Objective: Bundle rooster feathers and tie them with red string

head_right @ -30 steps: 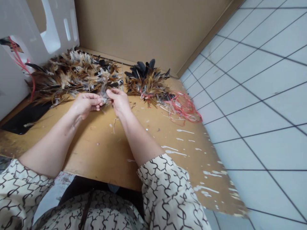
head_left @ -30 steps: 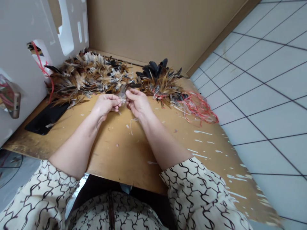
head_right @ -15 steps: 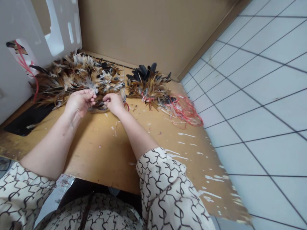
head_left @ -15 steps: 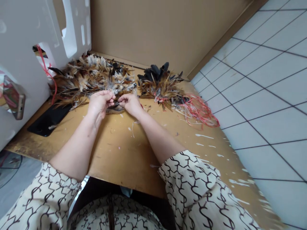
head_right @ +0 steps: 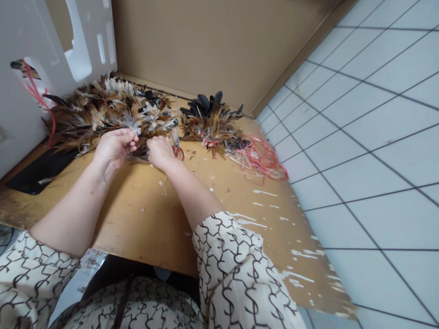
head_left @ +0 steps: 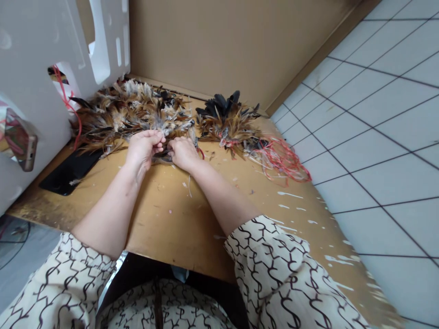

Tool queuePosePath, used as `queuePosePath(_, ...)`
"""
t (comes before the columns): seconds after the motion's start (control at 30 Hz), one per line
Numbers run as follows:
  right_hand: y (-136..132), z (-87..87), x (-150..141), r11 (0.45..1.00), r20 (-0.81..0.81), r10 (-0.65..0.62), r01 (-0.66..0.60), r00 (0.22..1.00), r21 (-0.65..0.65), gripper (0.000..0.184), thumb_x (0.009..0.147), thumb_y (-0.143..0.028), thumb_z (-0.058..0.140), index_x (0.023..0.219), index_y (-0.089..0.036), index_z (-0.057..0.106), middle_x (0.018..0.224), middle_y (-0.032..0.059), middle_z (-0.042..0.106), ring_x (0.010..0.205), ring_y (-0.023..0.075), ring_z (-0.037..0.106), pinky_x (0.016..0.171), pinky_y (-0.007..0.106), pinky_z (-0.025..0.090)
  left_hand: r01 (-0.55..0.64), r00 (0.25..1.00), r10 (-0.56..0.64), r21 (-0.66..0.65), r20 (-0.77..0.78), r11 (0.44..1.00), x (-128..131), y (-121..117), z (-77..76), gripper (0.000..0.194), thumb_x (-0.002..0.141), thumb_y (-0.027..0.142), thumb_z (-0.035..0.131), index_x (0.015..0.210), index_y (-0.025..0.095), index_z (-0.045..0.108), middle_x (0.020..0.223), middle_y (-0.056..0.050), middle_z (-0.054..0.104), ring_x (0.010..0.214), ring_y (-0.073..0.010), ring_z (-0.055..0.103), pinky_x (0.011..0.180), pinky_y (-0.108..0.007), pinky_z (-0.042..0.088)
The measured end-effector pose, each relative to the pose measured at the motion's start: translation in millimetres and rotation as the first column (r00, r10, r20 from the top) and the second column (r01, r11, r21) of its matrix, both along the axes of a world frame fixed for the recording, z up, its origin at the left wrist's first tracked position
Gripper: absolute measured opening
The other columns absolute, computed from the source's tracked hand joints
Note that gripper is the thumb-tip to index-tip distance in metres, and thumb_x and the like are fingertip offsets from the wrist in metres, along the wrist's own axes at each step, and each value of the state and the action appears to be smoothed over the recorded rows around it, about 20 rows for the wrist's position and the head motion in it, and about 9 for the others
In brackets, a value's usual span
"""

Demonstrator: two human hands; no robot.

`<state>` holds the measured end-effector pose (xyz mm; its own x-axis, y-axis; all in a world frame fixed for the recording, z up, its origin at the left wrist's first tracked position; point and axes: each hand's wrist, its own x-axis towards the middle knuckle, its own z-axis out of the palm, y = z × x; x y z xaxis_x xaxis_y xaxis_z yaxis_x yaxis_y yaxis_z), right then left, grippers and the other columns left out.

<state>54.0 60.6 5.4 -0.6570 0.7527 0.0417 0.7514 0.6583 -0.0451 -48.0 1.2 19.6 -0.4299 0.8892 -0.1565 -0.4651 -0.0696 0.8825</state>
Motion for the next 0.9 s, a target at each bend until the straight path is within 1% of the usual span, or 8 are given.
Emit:
queuePosePath(0.1,0.3,1.3,2.2,0.999,0.000,-0.038,0.038,0.999,-0.020,0.022,0.075,-0.016,0.054,0.093,-0.014,0.067,0.098,0.0145,0.064,0.098,0.0261,0.053,0.083,0.036,0.036,0.002,1.000,-0.002,0.002,-0.014,1.000,0.3,0.1,-0.7,0.013,0.058,0.007,0.065,0.052,0.013,0.054,0.047,0.003,0.054,0.039,-0.0029,0.042,0.041,-0.015,0.038)
queuePosePath(0.27,-0.7,-0.1,4.4,0.994,-0.002,-0.095,0.094,0.996,-0.046,0.019,0.074,-0.009,0.052,0.080,-0.015,0.068,0.088,0.0154,0.066,0.091,0.0265,0.057,0.079,0.035,0.038,0.000,1.000,0.000,-0.001,-0.017,1.000,0.5,0.1,-1.5,0.012,0.058,0.007,0.064,0.052,0.013,0.055,0.046,0.003,0.054,0.039,-0.0030,0.042,0.042,-0.015,0.038)
queuePosePath(0.37,-1.0,-1.6,8.3,0.991,-0.074,-0.120,0.116,0.990,-0.063,0.015,0.072,-0.009,0.053,0.073,-0.016,0.066,0.082,0.0139,0.065,0.086,0.0254,0.057,0.077,0.035,0.038,0.002,1.000,-0.002,0.002,-0.015,1.000,0.7,-0.3,-1.2,0.012,0.059,0.007,0.063,0.052,0.013,0.054,0.046,0.003,0.054,0.038,-0.0030,0.042,0.041,-0.015,0.037)
queuePosePath(0.43,-0.1,-2.4,13.0,0.981,-0.167,-0.177,0.161,0.970,-0.106,0.011,0.070,-0.011,0.055,0.066,-0.018,0.063,0.074,0.0105,0.063,0.079,0.0231,0.056,0.073,0.034,0.038,0.005,1.000,-0.005,0.006,-0.018,1.000,1.0,-0.5,-1.2,0.013,0.058,0.007,0.064,0.051,0.013,0.054,0.046,0.003,0.054,0.038,-0.0029,0.042,0.041,-0.015,0.037)
queuePosePath(0.57,3.2,-4.8,25.2,0.933,-0.349,-0.334,0.254,0.876,-0.256,0.016,0.066,-0.018,0.059,0.053,-0.020,0.052,0.054,0.0012,0.049,0.061,0.0155,0.048,0.062,0.029,0.036,0.013,1.000,-0.013,0.014,-0.021,1.000,2.0,-0.5,-2.4,0.013,0.058,0.007,0.064,0.051,0.012,0.055,0.046,0.003,0.054,0.038,-0.0029,0.041,0.041,-0.014,0.038)
queuePosePath(0.7,3.4,-9.5,35.9,0.890,-0.484,-0.419,0.243,0.768,-0.385,0.023,0.064,-0.021,0.058,0.047,-0.020,0.043,0.046,-0.0037,0.038,0.052,0.0110,0.039,0.054,0.025,0.031,0.021,0.999,-0.021,0.007,-0.025,1.000,4.0,-0.9,-3.3,0.012,0.060,0.006,0.061,0.051,0.012,0.056,0.045,0.002,0.054,0.038,-0.0029,0.042,0.041,-0.014,0.038)
queuePosePath(0.77,1.4,-11.8,39.9,0.861,-0.528,-0.462,0.215,0.712,-0.462,0.022,0.062,-0.021,0.058,0.047,-0.019,0.043,0.046,-0.0044,0.039,0.050,0.0099,0.037,0.053,0.025,0.031,0.024,0.999,-0.024,-0.003,-0.031,1.000,5.4,-1.3,-3.4,0.012,0.060,0.006,0.061,0.050,0.012,0.056,0.045,0.002,0.055,0.037,-0.0030,0.042,0.041,-0.015,0.038)
queuePosePath(0.9,-4.5,-13.2,46.9,0.797,-0.576,-0.543,0.158,0.611,-0.583,0.011,0.060,-0.020,0.057,0.052,-0.017,0.050,0.051,-0.0034,0.048,0.052,0.0099,0.042,0.055,0.025,0.033,0.031,0.998,-0.032,-0.013,-0.055,0.999,8.2,-1.9,-4.1,0.013,0.058,0.007,0.064,0.050,0.012,0.055,0.045,0.002,0.055,0.037,-0.0031,0.041,0.041,-0.015,0.038)
